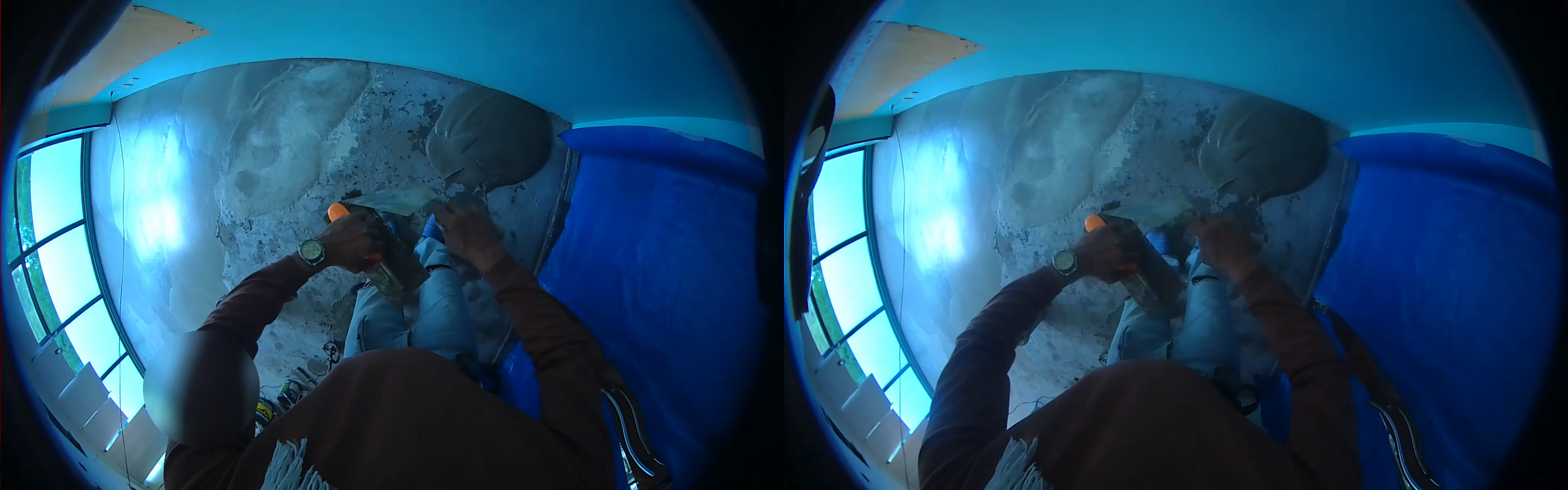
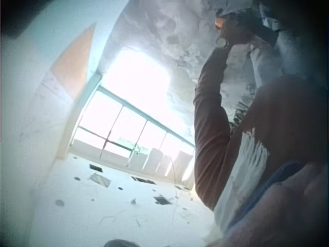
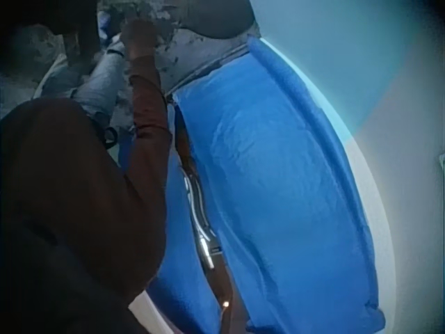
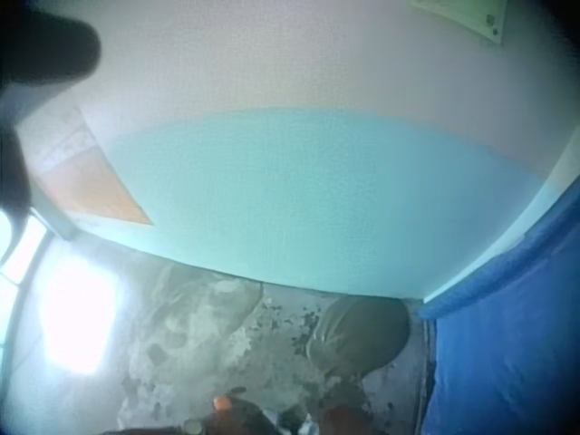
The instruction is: The person applies cement to the floor using a trowel and a rectangular spreader.
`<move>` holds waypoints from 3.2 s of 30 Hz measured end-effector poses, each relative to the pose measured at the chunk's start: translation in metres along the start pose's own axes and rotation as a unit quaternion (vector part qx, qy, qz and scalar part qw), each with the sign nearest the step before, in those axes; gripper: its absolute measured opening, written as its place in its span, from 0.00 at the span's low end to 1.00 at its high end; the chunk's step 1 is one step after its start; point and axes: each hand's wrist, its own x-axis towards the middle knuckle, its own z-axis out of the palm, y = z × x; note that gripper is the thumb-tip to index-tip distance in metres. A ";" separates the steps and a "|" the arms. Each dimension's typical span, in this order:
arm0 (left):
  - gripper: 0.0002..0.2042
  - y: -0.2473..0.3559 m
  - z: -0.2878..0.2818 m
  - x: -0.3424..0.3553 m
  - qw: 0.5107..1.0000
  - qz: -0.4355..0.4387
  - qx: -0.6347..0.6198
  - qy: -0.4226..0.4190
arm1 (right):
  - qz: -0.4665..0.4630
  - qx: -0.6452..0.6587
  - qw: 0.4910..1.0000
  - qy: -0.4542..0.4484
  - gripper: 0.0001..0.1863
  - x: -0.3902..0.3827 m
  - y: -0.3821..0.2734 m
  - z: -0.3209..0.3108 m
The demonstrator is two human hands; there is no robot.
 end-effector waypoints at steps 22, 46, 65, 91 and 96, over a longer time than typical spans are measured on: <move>0.15 -0.025 0.013 -0.030 0.989 -0.139 -0.042 0.021 | 0.056 0.077 0.992 0.081 0.13 -0.021 0.024 -0.018; 0.15 -0.024 -0.003 -0.037 0.984 -0.151 -0.012 -0.096 | -0.082 0.013 0.996 0.010 0.11 -0.034 -0.002 -0.017; 0.21 -0.036 0.050 -0.060 0.961 -0.154 0.078 0.219 | 0.104 0.076 0.991 0.049 0.12 -0.022 0.027 -0.021; 0.17 0.004 0.009 -0.031 0.914 -0.385 0.008 0.127 | 0.283 0.187 0.939 0.057 0.14 -0.055 0.057 0.055; 0.15 0.004 0.021 -0.041 0.896 -0.443 -0.014 0.035 | 0.177 0.179 0.965 0.075 0.13 -0.050 0.008 0.016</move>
